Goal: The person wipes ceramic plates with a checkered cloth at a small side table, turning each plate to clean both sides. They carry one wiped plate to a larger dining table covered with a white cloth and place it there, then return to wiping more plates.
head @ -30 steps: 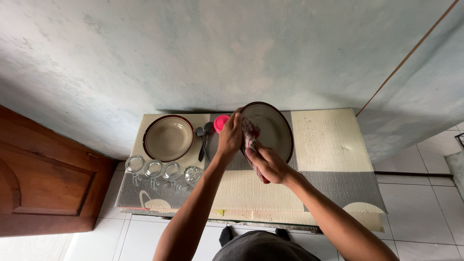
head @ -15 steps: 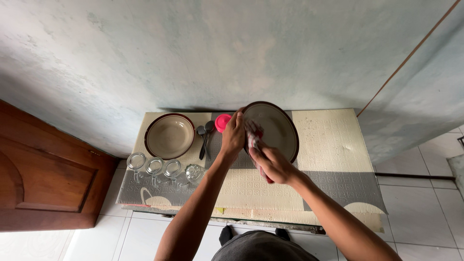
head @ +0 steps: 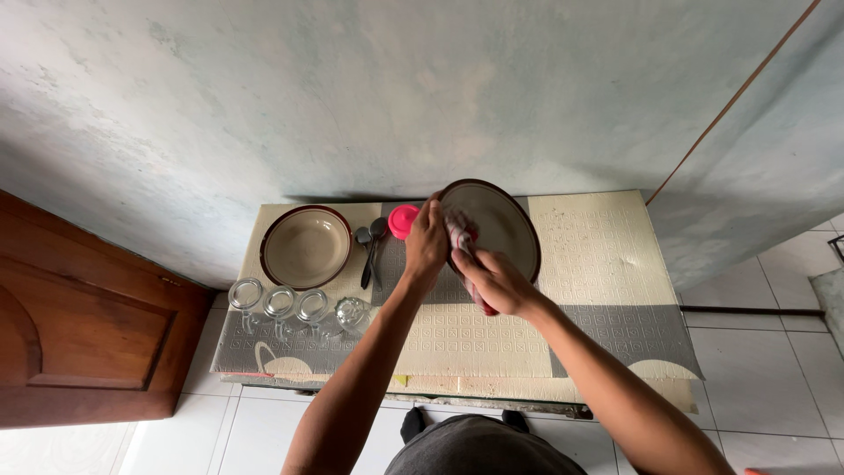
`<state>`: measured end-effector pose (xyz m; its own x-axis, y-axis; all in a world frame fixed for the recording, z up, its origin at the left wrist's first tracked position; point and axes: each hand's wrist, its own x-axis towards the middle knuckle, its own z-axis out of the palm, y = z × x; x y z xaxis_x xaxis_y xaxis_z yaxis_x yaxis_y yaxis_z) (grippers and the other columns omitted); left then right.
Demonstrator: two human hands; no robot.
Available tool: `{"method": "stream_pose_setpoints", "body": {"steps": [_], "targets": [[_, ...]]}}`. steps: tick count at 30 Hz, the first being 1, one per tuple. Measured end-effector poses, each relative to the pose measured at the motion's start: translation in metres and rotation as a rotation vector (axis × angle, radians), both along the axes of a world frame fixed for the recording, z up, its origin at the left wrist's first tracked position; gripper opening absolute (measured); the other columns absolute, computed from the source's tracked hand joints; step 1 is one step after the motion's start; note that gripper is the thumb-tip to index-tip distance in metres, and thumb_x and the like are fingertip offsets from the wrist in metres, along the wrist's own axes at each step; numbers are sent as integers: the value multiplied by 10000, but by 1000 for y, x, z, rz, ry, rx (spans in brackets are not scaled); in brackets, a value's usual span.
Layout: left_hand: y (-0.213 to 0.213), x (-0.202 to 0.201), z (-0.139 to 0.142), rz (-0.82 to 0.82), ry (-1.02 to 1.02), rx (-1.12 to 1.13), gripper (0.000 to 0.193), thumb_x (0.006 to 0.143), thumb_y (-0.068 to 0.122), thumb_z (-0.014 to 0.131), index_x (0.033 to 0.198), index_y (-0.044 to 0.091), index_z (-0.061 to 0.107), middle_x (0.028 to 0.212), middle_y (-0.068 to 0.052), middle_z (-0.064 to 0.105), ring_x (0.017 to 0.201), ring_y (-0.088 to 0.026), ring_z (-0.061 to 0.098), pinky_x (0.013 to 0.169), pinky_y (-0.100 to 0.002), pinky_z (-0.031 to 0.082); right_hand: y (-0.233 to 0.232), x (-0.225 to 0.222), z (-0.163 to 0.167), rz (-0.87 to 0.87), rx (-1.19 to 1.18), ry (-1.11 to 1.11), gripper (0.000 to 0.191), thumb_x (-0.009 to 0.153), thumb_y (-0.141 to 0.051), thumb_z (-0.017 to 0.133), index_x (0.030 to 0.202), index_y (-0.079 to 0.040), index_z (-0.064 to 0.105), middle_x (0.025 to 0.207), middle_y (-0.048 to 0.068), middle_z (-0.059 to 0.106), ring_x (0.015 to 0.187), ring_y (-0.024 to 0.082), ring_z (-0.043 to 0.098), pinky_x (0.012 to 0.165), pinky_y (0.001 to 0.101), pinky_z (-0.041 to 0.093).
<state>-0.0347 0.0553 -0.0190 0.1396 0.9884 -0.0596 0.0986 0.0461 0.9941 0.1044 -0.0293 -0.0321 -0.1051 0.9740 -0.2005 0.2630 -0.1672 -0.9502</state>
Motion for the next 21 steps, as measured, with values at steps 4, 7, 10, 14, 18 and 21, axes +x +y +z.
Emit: {"method": "stream_pose_setpoints", "body": {"steps": [4, 7, 10, 14, 18, 21], "targets": [[2, -3, -2, -67, 13, 19, 534, 1081, 435, 342, 1478, 122, 516, 1383, -151, 652, 1293, -254, 616, 1056, -347, 474, 9, 12, 7, 119, 177, -115, 580, 1099, -480, 414, 835, -8, 624, 665, 31, 592, 629, 101, 547, 600, 301, 475], [-2, 4, -2, -78, 73, 73, 529, 1079, 421, 356, 1469, 116, 542, 1366, -161, 670, 1288, -253, 620, 1056, -342, 469, 34, 11, 14, 21, 552, -210, 570, 1160, -447, 369, 1000, 59, 577, 826, 142, 603, 781, 145, 556, 701, 344, 464], [-3, 8, -1, -43, 70, 33, 531, 1073, 428, 363, 1472, 124, 536, 1383, -156, 655, 1296, -251, 608, 1058, -339, 466, 33, 1, 13, 17, 850, -161, 544, 1196, -411, 317, 1379, 85, 445, 1158, 142, 662, 914, 188, 603, 766, 369, 495], [3, -2, 0, 9, 32, -18, 530, 1066, 432, 358, 1454, 129, 553, 1379, -146, 660, 1294, -258, 624, 1049, -341, 478, -9, -6, 0, 96, 215, -122, 474, 1109, -473, 385, 1160, -25, 533, 856, -12, 644, 613, 125, 629, 585, 289, 541], [5, -8, -3, 0, 98, 55, 516, 1080, 409, 371, 1448, 99, 559, 1404, -159, 636, 1322, -282, 586, 1069, -349, 447, -6, -3, -3, 161, 11, -39, 583, 1115, -471, 395, 925, 40, 600, 650, 58, 635, 550, 139, 643, 543, 308, 551], [5, -2, -6, -61, 82, 47, 532, 1068, 402, 359, 1439, 90, 576, 1348, -171, 681, 1277, -283, 634, 1050, -352, 470, 20, -5, 4, 13, 352, -156, 504, 1060, -491, 368, 1056, -54, 620, 630, 25, 625, 549, 118, 606, 519, 303, 496]]}}
